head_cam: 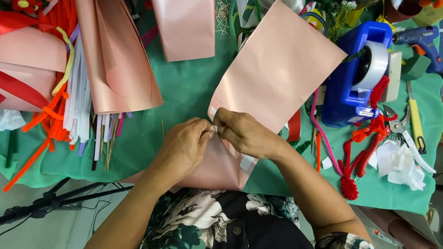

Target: The person applies small pieces of double-sided tape to a sheet of pink wrapping paper on a green table. They then fold the paper and attach it to a larger, pre-folded pink paper structure, likely preparing a bouquet wrap.

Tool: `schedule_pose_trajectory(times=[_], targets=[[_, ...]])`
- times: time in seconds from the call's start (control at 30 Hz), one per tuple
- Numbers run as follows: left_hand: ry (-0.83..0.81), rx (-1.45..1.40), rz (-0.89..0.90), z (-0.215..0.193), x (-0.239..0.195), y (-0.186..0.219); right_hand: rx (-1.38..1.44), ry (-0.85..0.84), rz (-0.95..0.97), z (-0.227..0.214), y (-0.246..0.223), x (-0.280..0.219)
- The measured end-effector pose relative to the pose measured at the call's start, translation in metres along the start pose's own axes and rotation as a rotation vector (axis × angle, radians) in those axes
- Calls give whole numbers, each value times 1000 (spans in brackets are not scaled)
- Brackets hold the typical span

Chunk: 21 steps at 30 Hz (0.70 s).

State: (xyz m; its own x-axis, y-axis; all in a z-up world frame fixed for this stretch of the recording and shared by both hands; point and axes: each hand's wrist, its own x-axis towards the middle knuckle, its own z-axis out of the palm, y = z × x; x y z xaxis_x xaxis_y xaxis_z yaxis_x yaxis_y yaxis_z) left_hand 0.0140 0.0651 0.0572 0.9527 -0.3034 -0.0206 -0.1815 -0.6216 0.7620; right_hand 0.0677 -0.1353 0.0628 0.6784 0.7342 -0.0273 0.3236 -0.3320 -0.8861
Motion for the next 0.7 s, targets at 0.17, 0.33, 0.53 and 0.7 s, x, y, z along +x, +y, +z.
schedule_pose_trajectory(times=[0.17,0.33,0.53,0.7], targets=[[-7,-55,-4,-2,2,1,69,-9,-43,-2,13,1],[-24,-106,-45,-12,-2,9,78,9,-60,-3,22,0],[-76,-16,-106,-21,-2,5,27,17,-45,-4,36,0],[-42,16,-105,-23,-1,-7,-254,77,-98,-18,20,-4]])
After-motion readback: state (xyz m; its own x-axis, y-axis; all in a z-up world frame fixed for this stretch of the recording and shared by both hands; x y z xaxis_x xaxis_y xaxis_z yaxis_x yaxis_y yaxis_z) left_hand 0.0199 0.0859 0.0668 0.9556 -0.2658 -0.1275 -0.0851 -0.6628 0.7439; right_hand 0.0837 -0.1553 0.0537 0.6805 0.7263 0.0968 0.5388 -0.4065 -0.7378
